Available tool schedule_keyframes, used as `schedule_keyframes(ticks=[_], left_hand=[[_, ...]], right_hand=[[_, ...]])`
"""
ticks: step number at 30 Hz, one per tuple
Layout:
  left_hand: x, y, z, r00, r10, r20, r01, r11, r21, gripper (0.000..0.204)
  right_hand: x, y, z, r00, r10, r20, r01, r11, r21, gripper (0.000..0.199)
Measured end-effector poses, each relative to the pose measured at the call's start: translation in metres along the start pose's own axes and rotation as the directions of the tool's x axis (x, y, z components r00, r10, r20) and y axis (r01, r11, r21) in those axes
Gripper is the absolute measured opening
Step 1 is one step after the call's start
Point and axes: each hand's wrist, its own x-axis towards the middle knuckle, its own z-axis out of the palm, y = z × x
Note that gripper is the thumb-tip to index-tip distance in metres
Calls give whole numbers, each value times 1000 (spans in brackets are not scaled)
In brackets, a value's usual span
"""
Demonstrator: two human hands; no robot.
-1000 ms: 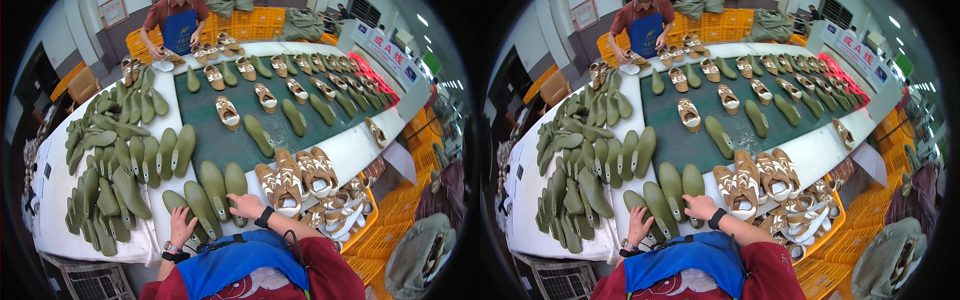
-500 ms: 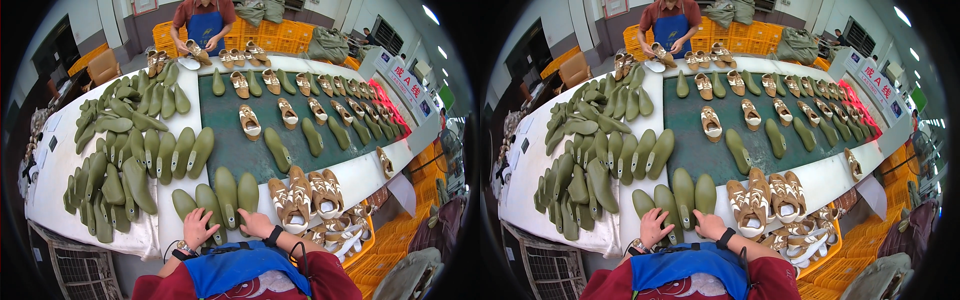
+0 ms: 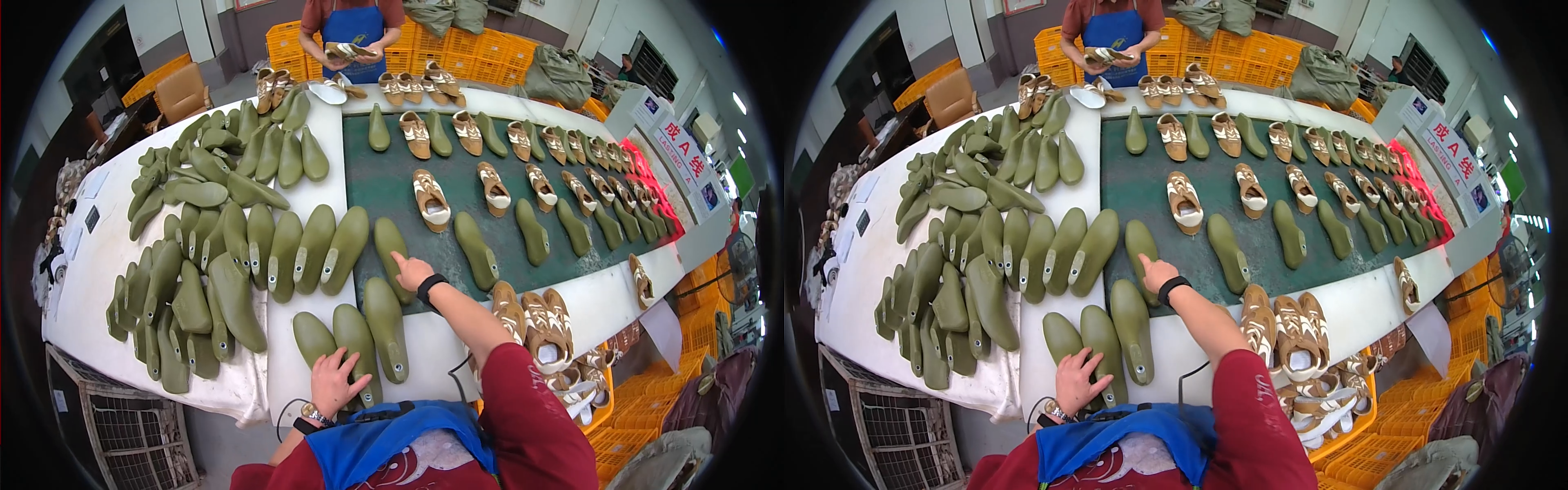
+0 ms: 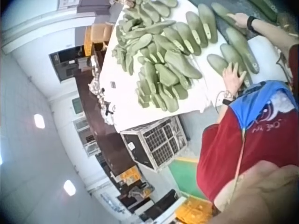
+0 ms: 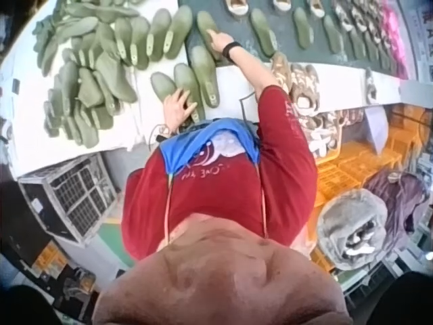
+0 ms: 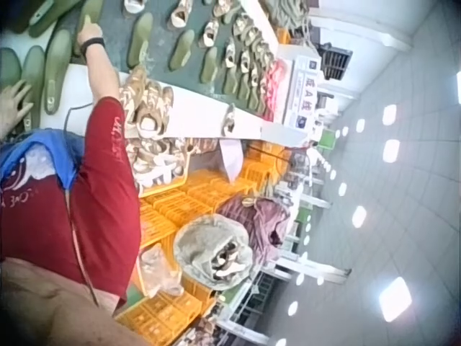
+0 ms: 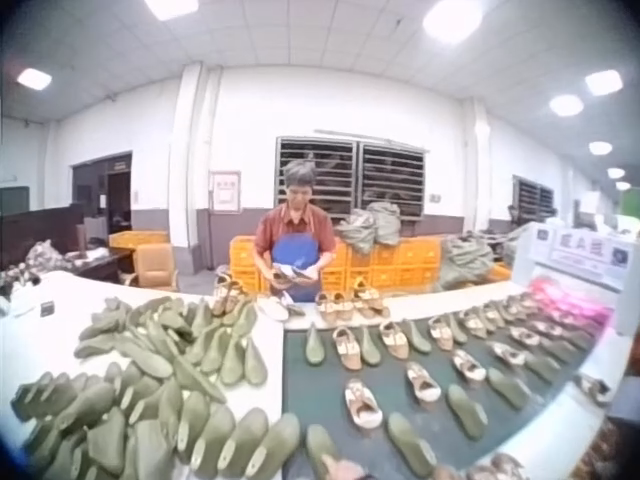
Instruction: Pairing shoe uppers with green shoe lasts and sorting them on a production line.
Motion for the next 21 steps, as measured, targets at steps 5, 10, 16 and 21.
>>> schedule_keyframes(ticks=[5,10,16,21], left_hand=[[-2,3,-2,998,-53,26,53,999,-9,46],[-6,3,-1,998,-60,28,59,998,7,45],[-4,3,1,999,-39,30,38,999,11,45],[-2,2,4,1000,-23,1,23,1000,12,42]], right_hand=[[43,-17,19,996,66,58,-70,996,59,60],[40,-21,20,994,108,13,-109,982,151,61],[8,-36,-1,996,85,0,-85,996,31,49],[-62,-83,-28,981,-181,71,178,983,44,28]])
